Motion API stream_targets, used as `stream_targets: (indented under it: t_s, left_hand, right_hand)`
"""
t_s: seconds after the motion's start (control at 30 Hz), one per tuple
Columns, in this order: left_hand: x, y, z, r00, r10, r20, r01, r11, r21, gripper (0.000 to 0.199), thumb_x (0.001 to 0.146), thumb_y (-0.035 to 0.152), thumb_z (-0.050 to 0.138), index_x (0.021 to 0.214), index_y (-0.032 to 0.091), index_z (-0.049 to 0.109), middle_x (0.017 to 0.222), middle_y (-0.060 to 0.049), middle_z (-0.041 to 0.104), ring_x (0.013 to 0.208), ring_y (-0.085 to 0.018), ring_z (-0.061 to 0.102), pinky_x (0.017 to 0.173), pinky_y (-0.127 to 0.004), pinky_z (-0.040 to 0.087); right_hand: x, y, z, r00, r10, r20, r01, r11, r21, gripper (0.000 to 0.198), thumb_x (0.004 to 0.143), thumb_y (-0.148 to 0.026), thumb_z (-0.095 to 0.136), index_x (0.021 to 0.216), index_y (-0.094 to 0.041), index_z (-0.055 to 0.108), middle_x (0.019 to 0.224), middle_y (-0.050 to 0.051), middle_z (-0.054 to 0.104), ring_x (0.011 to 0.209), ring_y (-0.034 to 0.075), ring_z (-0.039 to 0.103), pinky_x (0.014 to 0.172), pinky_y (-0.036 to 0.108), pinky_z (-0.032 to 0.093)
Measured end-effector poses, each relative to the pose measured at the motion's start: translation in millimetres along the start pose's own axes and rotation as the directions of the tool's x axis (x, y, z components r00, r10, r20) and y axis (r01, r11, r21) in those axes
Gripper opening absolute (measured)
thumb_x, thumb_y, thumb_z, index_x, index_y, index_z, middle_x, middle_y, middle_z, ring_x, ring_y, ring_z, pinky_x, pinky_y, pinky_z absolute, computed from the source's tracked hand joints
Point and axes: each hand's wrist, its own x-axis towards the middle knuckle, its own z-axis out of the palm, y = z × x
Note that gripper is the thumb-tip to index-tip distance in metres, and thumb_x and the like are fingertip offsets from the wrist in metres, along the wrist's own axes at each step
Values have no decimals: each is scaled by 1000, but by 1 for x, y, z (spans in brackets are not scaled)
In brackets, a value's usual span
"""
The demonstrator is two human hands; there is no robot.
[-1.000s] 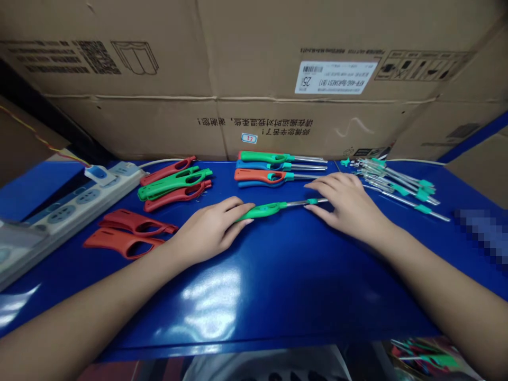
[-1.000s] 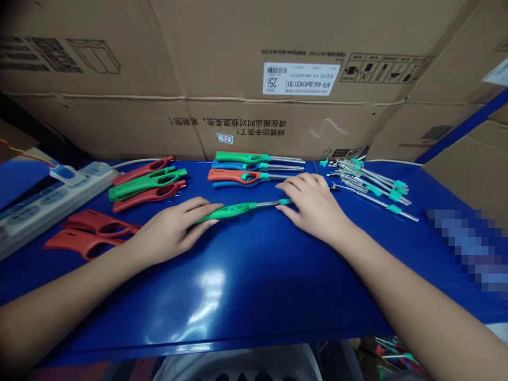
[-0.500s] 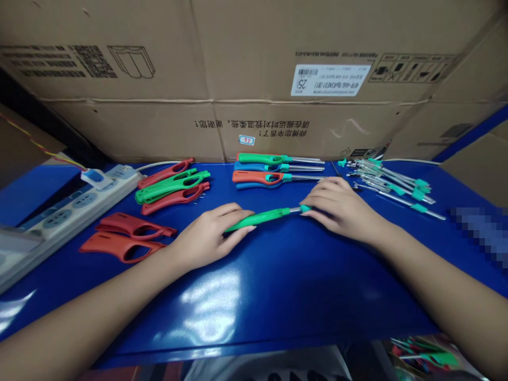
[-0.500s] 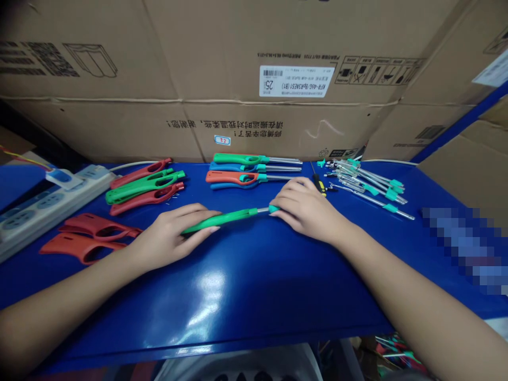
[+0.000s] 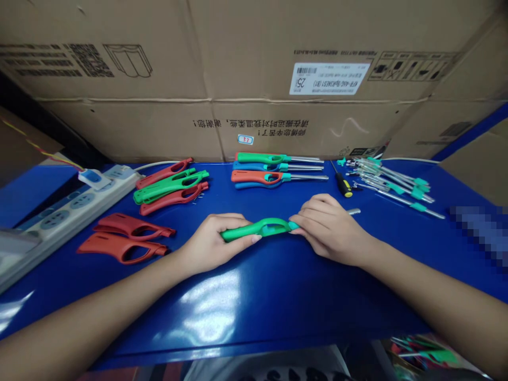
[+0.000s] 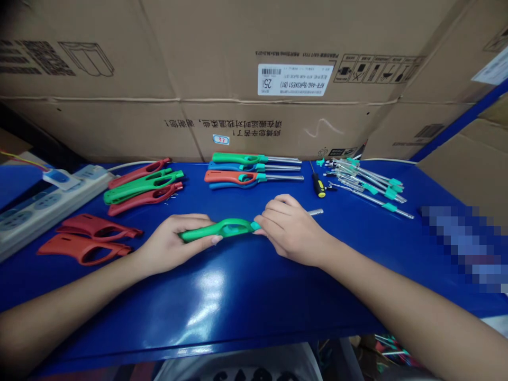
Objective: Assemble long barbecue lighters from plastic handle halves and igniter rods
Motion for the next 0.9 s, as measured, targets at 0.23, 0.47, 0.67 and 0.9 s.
stream_targets:
  t_s: [0.23, 0.47, 0.67, 0.9]
  left_hand:
    - [-4, 1, 2, 989, 148, 12, -148, 985, 84, 15, 95, 27, 64, 94, 15, 73, 78, -3, 67, 68, -12, 59, 63, -22, 47]
    - [-11, 0, 1, 947, 318, 44, -320, 922, 218, 17, 97, 19, 62, 111, 13, 68, 91, -7, 69, 80, -14, 65, 75, -23, 53]
    - [-15, -2, 1, 930, 357, 82, -357, 832, 424, 22, 97, 22, 61, 115, 10, 66, 94, -8, 70, 79, -17, 68, 71, -25, 56]
    - [-7, 1, -7, 962, 204, 179, -265, 848, 459, 30, 102, 32, 51, 127, 18, 62, 108, -6, 67, 90, -18, 68, 78, -28, 56]
  right_hand:
    - [-2, -2, 5, 999, 16, 49, -22, 994, 111, 15, 98, -15, 50, 102, -13, 65, 84, 11, 70, 80, 21, 59, 83, 43, 48]
    - [-3, -5, 7, 998, 38, 50, -45, 987, 156, 15, 99, -17, 49, 102, -12, 64, 83, 11, 69, 79, 20, 57, 83, 41, 49]
    - [-3, -7, 7, 996, 51, 74, -62, 984, 168, 17, 100, -19, 49, 102, -13, 64, 82, 10, 68, 79, 20, 56, 82, 40, 48]
    - [-1, 1, 3, 980, 107, 169, -128, 985, 114, 17, 99, -25, 54, 94, -14, 66, 82, 8, 68, 81, 20, 58, 92, 41, 41]
